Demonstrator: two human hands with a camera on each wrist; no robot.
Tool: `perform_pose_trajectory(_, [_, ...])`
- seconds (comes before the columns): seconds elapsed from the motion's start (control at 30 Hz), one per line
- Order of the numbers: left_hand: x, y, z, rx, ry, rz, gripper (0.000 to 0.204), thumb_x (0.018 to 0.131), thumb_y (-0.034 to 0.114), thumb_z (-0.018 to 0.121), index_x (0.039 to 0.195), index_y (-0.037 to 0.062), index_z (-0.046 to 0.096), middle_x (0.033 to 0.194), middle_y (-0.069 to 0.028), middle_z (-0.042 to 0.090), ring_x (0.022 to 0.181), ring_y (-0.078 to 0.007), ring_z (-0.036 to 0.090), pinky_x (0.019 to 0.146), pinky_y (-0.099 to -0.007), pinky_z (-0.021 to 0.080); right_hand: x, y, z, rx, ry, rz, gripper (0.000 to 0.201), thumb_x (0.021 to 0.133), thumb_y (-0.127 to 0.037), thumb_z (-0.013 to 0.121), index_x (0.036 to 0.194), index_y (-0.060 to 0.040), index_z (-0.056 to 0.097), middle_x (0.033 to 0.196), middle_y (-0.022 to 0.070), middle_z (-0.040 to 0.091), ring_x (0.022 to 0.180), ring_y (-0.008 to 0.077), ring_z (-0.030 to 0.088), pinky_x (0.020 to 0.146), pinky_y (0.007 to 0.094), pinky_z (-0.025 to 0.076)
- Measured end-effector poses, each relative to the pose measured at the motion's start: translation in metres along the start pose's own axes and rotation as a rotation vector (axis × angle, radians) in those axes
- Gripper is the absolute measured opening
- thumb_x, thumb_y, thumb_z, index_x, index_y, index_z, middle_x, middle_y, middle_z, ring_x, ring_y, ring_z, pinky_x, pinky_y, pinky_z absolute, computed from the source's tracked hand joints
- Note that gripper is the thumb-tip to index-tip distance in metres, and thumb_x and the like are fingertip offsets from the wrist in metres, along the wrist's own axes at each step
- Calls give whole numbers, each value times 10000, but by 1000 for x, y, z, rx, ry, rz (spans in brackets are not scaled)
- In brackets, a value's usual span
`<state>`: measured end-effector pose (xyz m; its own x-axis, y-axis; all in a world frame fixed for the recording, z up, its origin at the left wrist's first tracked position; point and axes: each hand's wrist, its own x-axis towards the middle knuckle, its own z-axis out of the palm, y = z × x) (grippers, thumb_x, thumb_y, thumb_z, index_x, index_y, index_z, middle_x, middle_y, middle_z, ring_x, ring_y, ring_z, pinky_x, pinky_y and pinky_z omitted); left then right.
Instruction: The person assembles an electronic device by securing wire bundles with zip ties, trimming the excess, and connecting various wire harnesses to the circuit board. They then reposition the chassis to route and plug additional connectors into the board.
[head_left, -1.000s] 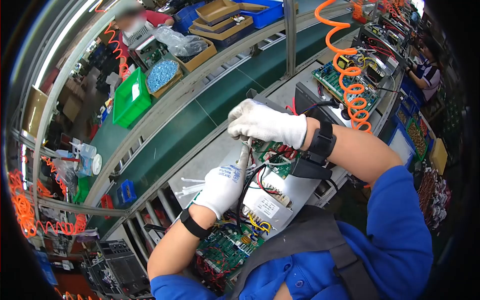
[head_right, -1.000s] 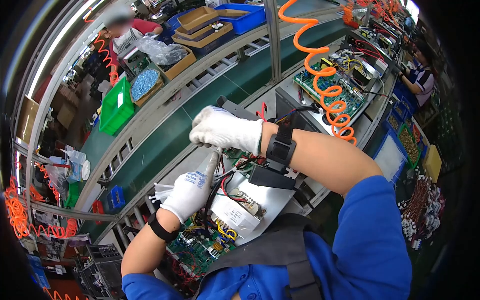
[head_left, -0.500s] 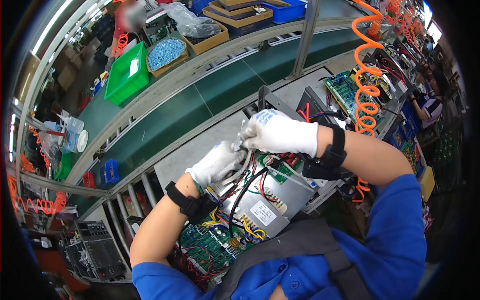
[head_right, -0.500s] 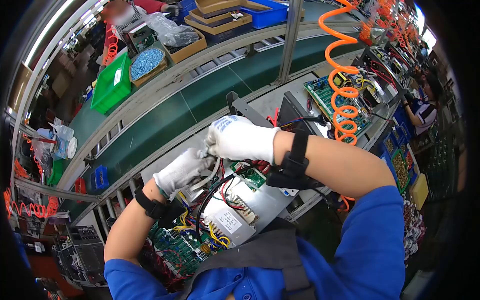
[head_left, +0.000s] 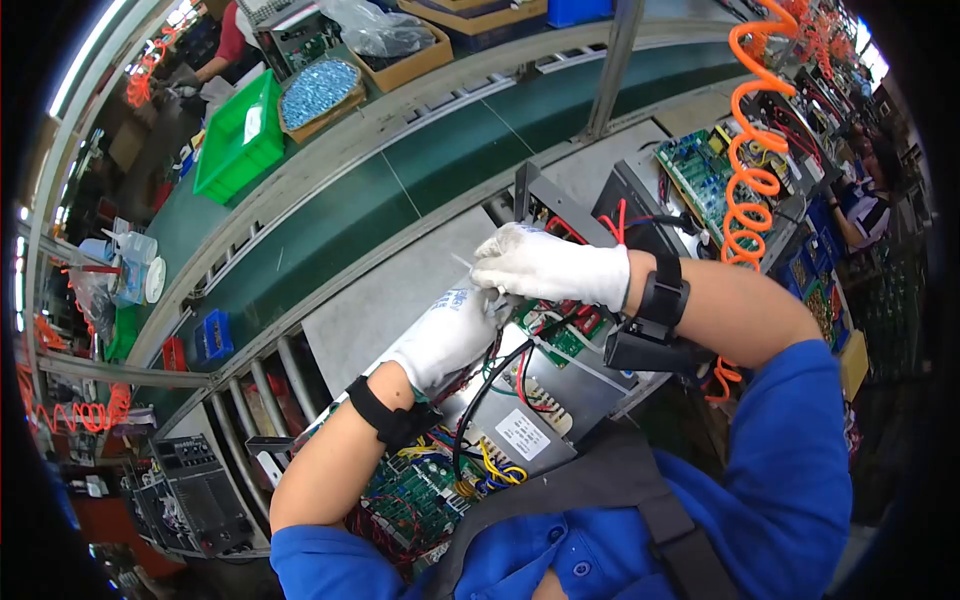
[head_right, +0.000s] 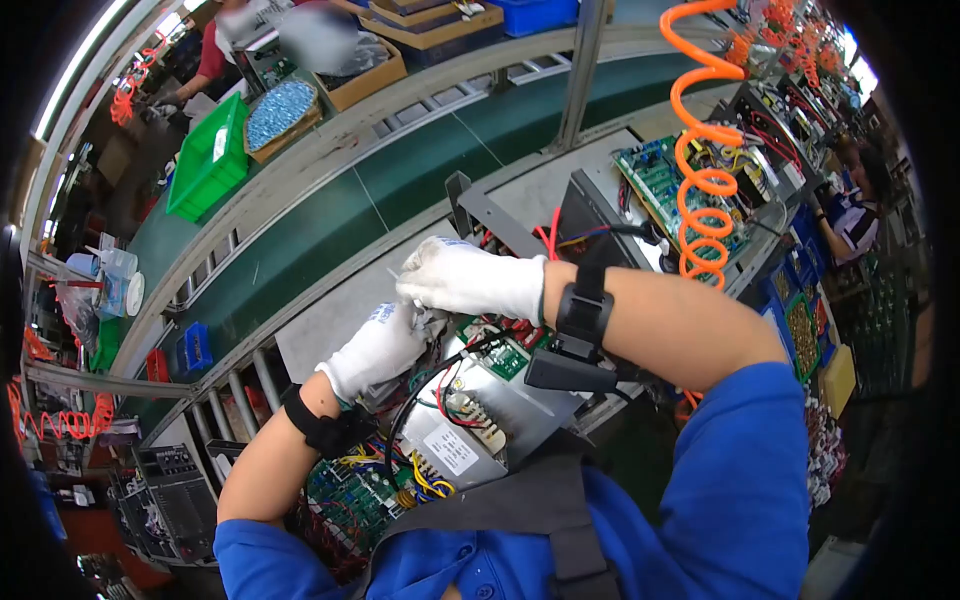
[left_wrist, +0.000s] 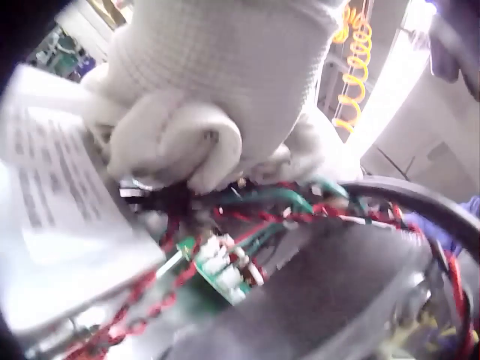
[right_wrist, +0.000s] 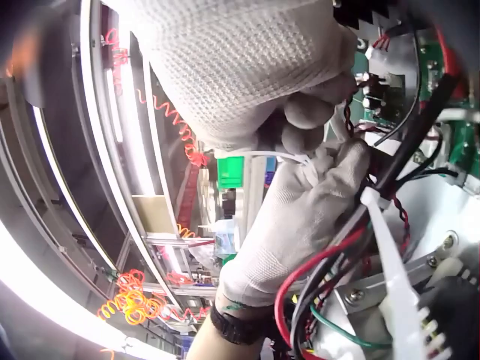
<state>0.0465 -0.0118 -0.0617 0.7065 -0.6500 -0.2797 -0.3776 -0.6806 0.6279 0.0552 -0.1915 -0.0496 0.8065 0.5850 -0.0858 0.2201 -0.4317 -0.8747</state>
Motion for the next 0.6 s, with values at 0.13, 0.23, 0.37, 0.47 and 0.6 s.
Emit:
perform_pose_trajectory(0.13, [-6, -38, -23, -90, 76, 61, 222, 935, 138, 497, 964, -46, 619, 711, -217, 613, 672, -254, 629, 634, -381, 483, -9, -57, -38, 133, 253, 219, 373, 902, -240, 589, 1126, 57, 562, 836, 45, 624, 714, 141, 583, 641, 297, 499])
perform_pose_trajectory(0.23, [-37, -8, -61, -73, 195, -22, 191, 929, 87, 463, 959, 15, 638, 617, -96, 568, 571, -125, 533, 544, -321, 443, -20, -74, -40, -45, 244, -21, 479, 885, -219, 631, 1282, 22, 515, 890, 77, 647, 729, 111, 570, 645, 267, 486])
perform_pose_trajectory(0.37, [-56, 3, -60, 127, 361, 141, 164, 887, 81, 507, 962, 27, 643, 643, -130, 617, 577, -231, 611, 573, -372, 475, -28, -112, -14, 40, 208, -29, 374, 859, -128, 646, 1195, 29, 594, 914, 61, 668, 779, 91, 592, 669, 249, 497])
perform_pose_trajectory(0.47, [-71, 3, -62, 202, 411, 229, 167, 849, 98, 551, 969, 34, 647, 702, -172, 641, 647, -322, 642, 611, -424, 483, -31, -115, 1, 184, 313, -91, 156, 898, -100, 612, 987, 4, 688, 779, 8, 668, 644, 57, 580, 582, 220, 481])
perform_pose_trajectory(0.6, [-91, -53, -108, 246, 201, -71, 263, 935, 136, 503, 1125, 26, 648, 998, -149, 706, 988, -252, 670, 884, -287, 490, -62, -124, -31, 209, 421, 22, 191, 921, -87, 555, 1024, 33, 661, 824, 47, 660, 672, 93, 610, 627, 229, 530])
